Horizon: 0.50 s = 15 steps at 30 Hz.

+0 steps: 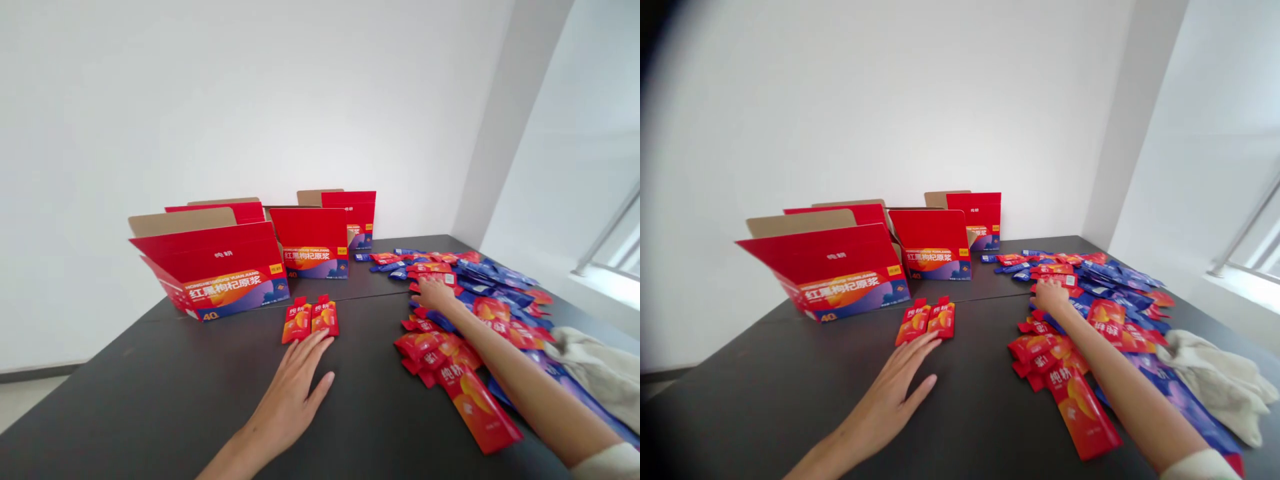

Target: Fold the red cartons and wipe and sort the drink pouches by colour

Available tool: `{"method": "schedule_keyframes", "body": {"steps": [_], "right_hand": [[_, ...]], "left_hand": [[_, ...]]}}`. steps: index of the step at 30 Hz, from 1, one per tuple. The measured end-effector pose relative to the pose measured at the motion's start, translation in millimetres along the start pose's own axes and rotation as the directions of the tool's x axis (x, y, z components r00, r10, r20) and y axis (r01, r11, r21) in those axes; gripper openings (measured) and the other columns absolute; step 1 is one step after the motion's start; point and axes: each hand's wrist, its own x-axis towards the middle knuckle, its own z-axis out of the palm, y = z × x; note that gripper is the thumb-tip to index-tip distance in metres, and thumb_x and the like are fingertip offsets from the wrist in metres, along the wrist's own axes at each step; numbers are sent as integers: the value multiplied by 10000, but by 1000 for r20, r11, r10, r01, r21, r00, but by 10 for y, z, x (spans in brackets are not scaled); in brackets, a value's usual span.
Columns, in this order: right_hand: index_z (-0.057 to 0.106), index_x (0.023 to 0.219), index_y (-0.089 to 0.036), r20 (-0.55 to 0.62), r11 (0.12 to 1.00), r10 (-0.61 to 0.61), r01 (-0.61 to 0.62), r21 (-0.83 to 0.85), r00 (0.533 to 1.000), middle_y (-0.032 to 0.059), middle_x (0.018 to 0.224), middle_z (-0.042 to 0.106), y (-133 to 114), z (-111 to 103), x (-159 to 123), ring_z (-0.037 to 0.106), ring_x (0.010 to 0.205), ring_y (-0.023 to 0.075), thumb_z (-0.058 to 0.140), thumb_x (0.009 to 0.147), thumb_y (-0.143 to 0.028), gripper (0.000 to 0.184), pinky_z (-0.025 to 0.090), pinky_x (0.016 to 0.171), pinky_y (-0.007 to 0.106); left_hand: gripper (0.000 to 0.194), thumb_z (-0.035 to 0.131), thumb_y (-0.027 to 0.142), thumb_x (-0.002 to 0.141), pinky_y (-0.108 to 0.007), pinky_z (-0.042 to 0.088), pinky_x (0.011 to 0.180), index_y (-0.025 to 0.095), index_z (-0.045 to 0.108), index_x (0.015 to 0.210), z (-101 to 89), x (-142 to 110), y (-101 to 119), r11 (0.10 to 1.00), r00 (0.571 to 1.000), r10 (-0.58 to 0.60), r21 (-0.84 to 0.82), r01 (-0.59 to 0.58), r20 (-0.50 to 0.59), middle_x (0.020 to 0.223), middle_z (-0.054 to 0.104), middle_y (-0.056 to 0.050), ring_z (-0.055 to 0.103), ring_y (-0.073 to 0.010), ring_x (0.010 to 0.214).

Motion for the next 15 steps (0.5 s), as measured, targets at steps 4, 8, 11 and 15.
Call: {"method": "schedule_keyframes", "body": {"steps": [4,8,11,15], "right_hand": [[544,1285,-183,-138,986,143,-154,-71,980,109,1358,523,442,0,36,542,1190,273,591,928,-408,425,464,972,505],[519,1313,-188,-238,968,201,-230,-101,950,114,1382,496,480,26,224,521,1209,283,583,926,-428,460,453,976,507],[528,1303,-190,-230,967,187,-220,-128,955,110,1377,501,542,10,354,523,1204,282,587,922,-438,458,451,975,508],[541,1292,-188,-185,973,114,-148,-180,976,106,1354,525,649,-48,439,541,1189,277,593,924,-417,437,457,975,515]], "left_hand": [[437,369,389,998,-533,242,1191,319,390,1429,99,-6,109,998,1000,27,-50,-27,-12,1509,457,-21,380,-197,1409],[387,378,356,994,-534,273,1181,291,473,1364,219,29,83,999,999,16,-49,-18,-51,1447,527,-34,448,-201,1362],[379,385,322,989,-529,296,1172,271,494,1348,248,13,56,1000,997,17,-15,-19,-73,1419,548,-53,473,-208,1340],[379,381,300,988,-536,284,1173,253,499,1345,256,7,49,1000,998,12,5,-12,-64,1411,551,-69,478,-211,1333]]}}
